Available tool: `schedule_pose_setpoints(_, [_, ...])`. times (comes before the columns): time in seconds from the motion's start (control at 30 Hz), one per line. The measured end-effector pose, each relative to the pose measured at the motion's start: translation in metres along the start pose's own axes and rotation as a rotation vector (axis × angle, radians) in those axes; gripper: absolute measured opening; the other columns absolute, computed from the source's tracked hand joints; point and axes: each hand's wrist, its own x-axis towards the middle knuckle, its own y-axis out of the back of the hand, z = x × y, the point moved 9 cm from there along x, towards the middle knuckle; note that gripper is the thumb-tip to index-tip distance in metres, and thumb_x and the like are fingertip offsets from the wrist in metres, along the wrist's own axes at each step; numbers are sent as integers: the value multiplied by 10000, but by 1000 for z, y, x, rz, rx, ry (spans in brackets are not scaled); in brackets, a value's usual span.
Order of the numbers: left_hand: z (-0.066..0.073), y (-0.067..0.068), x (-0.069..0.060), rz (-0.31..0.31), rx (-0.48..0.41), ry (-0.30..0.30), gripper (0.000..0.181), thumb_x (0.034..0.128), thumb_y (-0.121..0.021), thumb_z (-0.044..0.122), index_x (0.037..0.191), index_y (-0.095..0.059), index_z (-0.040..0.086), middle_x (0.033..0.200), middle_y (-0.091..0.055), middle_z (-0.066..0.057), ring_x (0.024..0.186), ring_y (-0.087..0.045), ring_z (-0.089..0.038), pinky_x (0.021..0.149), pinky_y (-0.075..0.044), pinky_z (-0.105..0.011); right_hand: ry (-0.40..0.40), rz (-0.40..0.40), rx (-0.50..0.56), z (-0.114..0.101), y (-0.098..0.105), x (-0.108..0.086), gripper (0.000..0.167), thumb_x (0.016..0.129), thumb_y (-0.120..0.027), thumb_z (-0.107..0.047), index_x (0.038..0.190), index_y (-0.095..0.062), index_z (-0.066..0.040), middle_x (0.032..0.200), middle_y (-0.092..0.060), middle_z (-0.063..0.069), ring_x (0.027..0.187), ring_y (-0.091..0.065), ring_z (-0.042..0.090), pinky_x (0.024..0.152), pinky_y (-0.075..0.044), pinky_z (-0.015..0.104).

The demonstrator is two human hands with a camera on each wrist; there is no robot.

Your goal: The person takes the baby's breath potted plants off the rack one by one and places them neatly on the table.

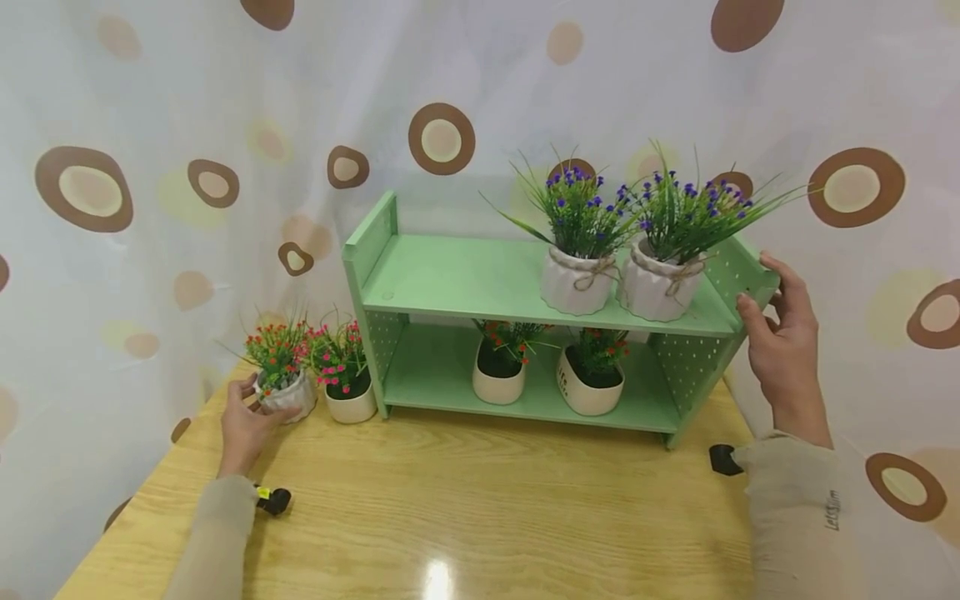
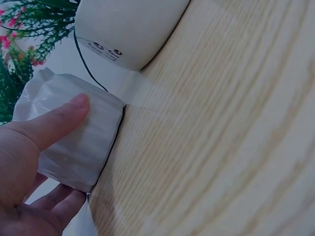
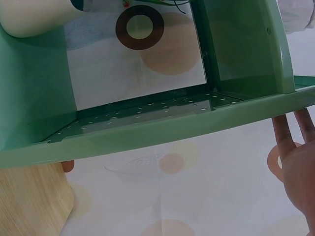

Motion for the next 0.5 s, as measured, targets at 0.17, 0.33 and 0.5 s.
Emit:
schedule_pose_setpoints(0.17, [-1,-1,1,-7,2,4,949,833,-875,77,1570,-279,37,1592,-349,-276,1391,-485,-480,1117,-474,-558,-6,5,-7,1,1,-1,547,1058,-550,-64,1565,-444,-238,1524,-483,-75,1280,-511,65,866,-473,38])
schedule_pose_setpoints(0.33, [-1,-2,0,-20,-4,12,963,838,-874,91,1580,-262,46,1599,-340,-267,1395,-483,-468,1117,-475,-548,5,7,-29,1,1,0,545,1061,-548,-68,1568,-439,-234,1548,-468,-63,1294,-510,68,871,-476,43])
schedule_pose_setpoints(0.5, [-2,-3,-1,-25,-16,-1,972,852,-858,73,1596,-234,56,1611,-327,-265,1403,-471,-476,1128,-462,-561,16,14,23,0,-1,0,536,1052,-554,-45,1554,-461,-208,1540,-484,-44,1275,-519,79,858,-481,44])
